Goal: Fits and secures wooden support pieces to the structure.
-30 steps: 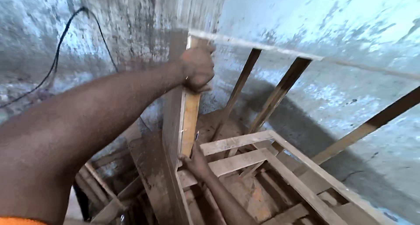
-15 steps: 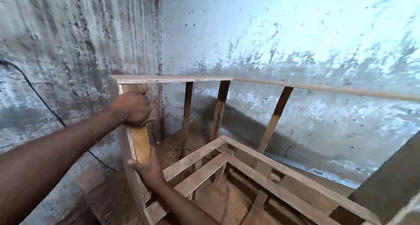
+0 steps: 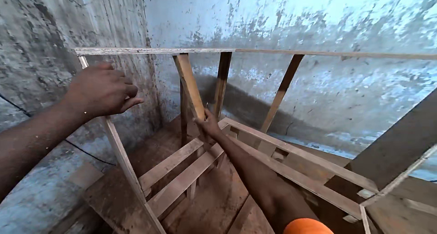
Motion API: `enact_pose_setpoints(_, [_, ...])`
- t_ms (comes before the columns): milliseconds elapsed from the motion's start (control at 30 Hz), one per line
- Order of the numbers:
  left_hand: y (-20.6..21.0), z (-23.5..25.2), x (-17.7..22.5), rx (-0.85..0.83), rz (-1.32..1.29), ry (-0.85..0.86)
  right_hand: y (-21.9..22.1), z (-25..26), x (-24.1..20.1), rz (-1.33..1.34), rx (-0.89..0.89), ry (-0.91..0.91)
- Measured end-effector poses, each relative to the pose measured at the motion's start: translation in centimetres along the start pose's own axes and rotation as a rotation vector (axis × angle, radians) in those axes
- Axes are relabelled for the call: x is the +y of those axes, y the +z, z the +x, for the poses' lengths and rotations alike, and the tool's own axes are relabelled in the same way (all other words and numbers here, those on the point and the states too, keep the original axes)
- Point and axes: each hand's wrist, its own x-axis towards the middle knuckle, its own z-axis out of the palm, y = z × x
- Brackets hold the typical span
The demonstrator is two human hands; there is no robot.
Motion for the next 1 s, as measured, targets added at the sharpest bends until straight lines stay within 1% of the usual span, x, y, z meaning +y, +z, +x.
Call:
enact_pose_setpoints(133, [0.0, 0.2, 0.1, -0.042, 0.011, -0.036, -1.8, 3.2, 1.8, 0.000, -0.012, -0.008])
enact_pose_setpoints(233, [0.1, 0.2, 0.0, -0.066, 0.027, -0.056, -1.9, 4.0, 2.4, 0.019, -0.018, 0.003])
enact_pose_setpoints(333, [0.0, 0.2, 0.2, -0.090, 0.023, -0.076, -1.9, 4.2, 2.8, 0.012, 0.005, 0.012])
enact_pose_setpoints(433, [0.2, 0.2, -0.1, -0.059, 0.023, -0.072, -2.0, 4.7, 2.6, 0.027, 0.035, 0.079])
enact_pose_setpoints(500, [0.3, 0.2, 0.0, -0.067, 0.028, -0.077, -1.9, 4.8, 3.0, 0.051, 0.080, 0.108])
enact_pose_setpoints(633, [0.4, 0.1, -0.1, -0.047, 0.027, -0.082, -1.9, 4.6, 3.0, 0.062, 0.098, 0.106])
enact_pose_setpoints(700, [0.5, 0.1, -0.1, -0.041, 0.027, -0.079, -1.7, 4.4, 2.9, 0.112, 0.101, 0.107])
enact_pose_setpoints(800, [0.4, 0.1, 0.0, -0.077, 0.027, -0.091, -1.6, 4.4, 3.2, 0.176, 0.112, 0.090])
enact_pose_setpoints(900, [0.1, 0.4, 0.2, -0.127, 0.029, -0.115, -1.6, 4.5, 3.4, 0.156, 0.129, 0.102])
enact_pose_setpoints(1000, [-0.1, 0.3, 0.3, -0.144, 0.030, -0.126, -1.5, 4.3, 3.7, 0.160, 0.120, 0.086])
